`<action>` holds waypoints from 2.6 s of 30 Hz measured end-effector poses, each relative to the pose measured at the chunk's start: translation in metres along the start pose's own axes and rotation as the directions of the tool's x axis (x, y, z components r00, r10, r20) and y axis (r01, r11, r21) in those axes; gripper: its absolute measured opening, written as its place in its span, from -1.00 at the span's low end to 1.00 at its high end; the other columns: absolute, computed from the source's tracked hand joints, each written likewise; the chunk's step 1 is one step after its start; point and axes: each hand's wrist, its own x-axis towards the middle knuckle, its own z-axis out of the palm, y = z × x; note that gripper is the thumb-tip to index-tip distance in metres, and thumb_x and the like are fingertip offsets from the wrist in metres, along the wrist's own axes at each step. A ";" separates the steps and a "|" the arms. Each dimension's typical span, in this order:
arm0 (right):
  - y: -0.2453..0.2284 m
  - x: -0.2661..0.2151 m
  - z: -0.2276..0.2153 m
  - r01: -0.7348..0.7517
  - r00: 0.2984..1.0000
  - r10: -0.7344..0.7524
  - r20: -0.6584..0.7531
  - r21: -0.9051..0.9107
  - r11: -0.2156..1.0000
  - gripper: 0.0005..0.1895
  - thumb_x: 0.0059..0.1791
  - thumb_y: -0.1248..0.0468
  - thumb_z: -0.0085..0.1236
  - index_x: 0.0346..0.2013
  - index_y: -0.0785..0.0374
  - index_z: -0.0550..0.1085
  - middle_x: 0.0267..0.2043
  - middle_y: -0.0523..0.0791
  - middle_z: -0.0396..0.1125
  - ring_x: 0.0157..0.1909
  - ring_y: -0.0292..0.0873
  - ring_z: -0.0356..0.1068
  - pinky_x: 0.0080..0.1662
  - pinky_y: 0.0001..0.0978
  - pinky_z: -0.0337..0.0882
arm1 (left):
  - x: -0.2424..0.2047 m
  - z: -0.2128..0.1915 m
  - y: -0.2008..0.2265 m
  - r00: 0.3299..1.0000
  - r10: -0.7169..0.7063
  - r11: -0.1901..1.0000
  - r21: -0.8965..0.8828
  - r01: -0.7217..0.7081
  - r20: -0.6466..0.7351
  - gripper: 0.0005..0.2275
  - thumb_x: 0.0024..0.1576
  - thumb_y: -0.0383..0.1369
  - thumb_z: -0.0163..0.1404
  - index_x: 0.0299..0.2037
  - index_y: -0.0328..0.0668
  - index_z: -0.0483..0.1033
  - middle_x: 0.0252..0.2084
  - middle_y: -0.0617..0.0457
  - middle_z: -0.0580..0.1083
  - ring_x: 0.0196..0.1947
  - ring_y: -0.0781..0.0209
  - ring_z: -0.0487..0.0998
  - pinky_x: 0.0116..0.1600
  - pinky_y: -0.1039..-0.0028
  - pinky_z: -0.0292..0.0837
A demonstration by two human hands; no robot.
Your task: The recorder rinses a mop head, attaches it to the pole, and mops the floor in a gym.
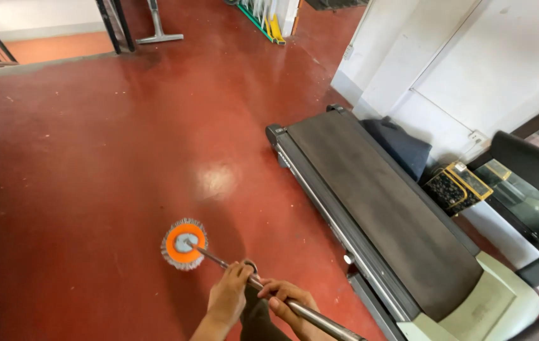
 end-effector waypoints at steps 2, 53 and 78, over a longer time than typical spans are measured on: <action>0.007 0.053 -0.009 0.015 1.000 -0.015 0.020 0.040 0.999 -0.75 0.05 0.31 0.16 -0.52 0.23 0.39 -0.07 -0.02 0.48 0.35 0.09 0.28 0.29 -0.02 0.30 | 0.052 -0.006 -0.014 0.999 -0.019 1.000 -0.018 0.018 -0.031 -0.70 0.00 -0.45 0.02 -0.08 0.17 0.38 0.05 0.26 0.45 0.20 0.11 0.46 -0.05 0.27 0.54; 0.155 1.181 -0.449 0.275 0.959 -0.215 0.185 -0.417 0.866 -0.67 0.01 0.50 0.23 -0.54 0.30 0.27 -0.32 -0.09 0.37 -0.09 -0.03 0.40 0.02 -0.20 0.43 | 1.272 0.089 -0.349 0.990 0.123 0.976 -0.188 -0.109 0.066 -0.87 -0.08 -0.44 0.08 -0.46 0.14 0.42 -0.10 0.43 0.49 -0.07 0.31 0.53 -0.18 0.44 0.45; 0.241 1.613 -0.777 0.152 0.890 -0.335 -0.308 -0.493 0.857 -0.69 0.04 0.31 0.26 -0.56 0.28 0.42 -0.35 -0.08 0.45 0.05 0.08 0.45 0.14 -0.03 0.45 | 1.901 0.229 -0.346 0.842 0.487 0.872 -0.186 -0.452 0.232 -0.86 -0.07 -0.45 0.12 -0.47 0.06 0.41 -0.01 0.30 0.48 0.02 0.16 0.49 -0.13 0.32 0.48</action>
